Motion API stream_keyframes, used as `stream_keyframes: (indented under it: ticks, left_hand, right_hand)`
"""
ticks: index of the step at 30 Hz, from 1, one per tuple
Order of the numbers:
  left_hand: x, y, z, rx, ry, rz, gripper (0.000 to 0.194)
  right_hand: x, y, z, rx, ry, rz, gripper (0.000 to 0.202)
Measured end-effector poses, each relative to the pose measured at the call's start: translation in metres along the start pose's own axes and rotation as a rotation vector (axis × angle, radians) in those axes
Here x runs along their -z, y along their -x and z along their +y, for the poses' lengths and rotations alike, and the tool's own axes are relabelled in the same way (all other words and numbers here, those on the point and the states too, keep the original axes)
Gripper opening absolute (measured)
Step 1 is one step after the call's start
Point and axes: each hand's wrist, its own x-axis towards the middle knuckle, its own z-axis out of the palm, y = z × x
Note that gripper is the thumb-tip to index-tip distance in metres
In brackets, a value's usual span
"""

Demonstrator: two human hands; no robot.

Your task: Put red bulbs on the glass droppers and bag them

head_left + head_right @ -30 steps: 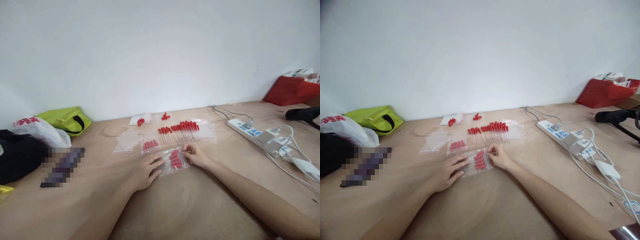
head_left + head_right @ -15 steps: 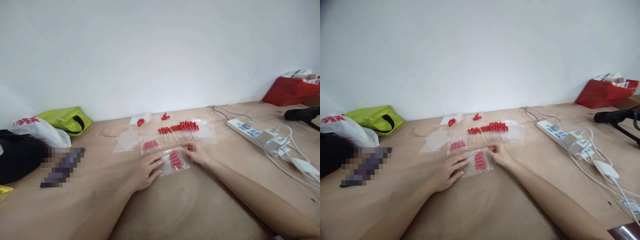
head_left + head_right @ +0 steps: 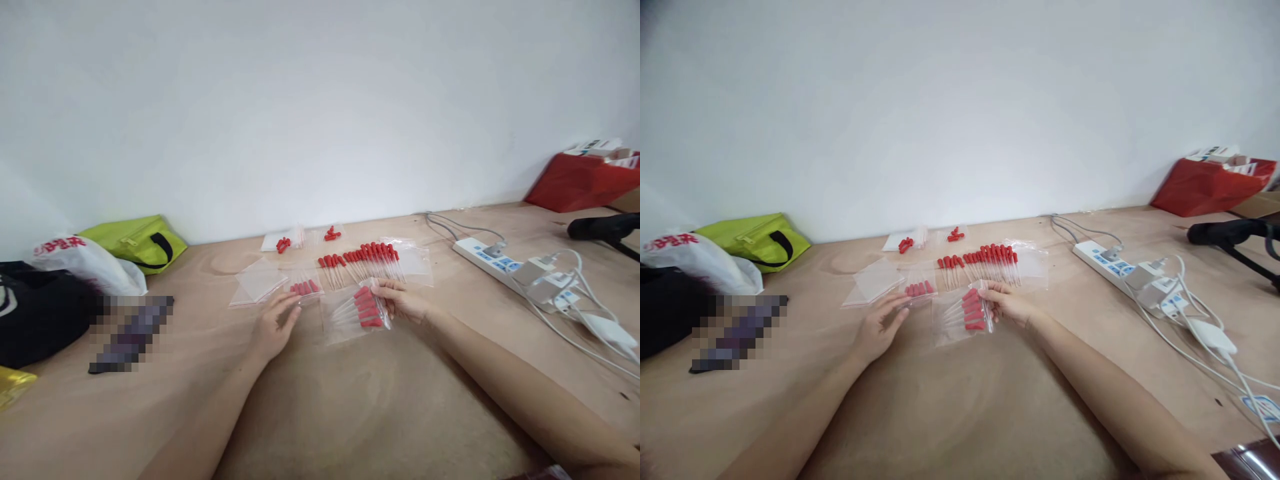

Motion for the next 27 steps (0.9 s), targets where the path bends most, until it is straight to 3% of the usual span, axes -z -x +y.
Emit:
stream_keyframes:
  ticks: [2,5,10,13,16,20,23,25,27]
  left_hand:
    - [0.004,-0.005,-0.024,0.114,-0.186,0.09,0.029]
    - [0.012,-0.011,-0.054,0.312,-0.38,0.054,0.034]
    - [0.021,-0.013,-0.066,0.468,-0.4,-0.055,0.035]
    - [0.022,-0.012,-0.062,0.45,-0.403,-0.041,0.029]
    - [0.024,-0.01,-0.059,0.429,-0.451,0.01,0.026]
    - [0.029,-0.009,-0.05,0.381,-0.574,0.14,0.023]
    - [0.038,-0.011,-0.026,0.278,-0.686,0.218,0.019]
    - [0.041,-0.011,-0.001,0.244,-0.678,0.135,0.017]
    - [0.039,-0.008,0.026,0.247,-0.545,-0.068,0.017]
  right_hand:
    - [0.001,-0.007,-0.003,0.027,-0.094,0.019,0.017]
    - [-0.01,-0.024,-0.006,0.067,-0.219,0.075,0.01]
    - [-0.059,-0.059,-0.007,0.08,-0.362,0.241,0.01]
    - [-0.088,-0.074,-0.003,0.024,-0.347,0.323,0.015]
    - [-0.102,-0.079,0.003,-0.035,-0.298,0.336,0.017]
    - [-0.097,-0.069,0.01,-0.176,-0.168,0.243,0.017]
    - [-0.083,-0.054,0.013,-0.229,-0.087,0.157,0.014]
    - [-0.072,-0.044,0.015,-0.207,-0.042,0.106,0.011]
    - [-0.059,-0.035,0.018,-0.136,0.033,0.066,0.011]
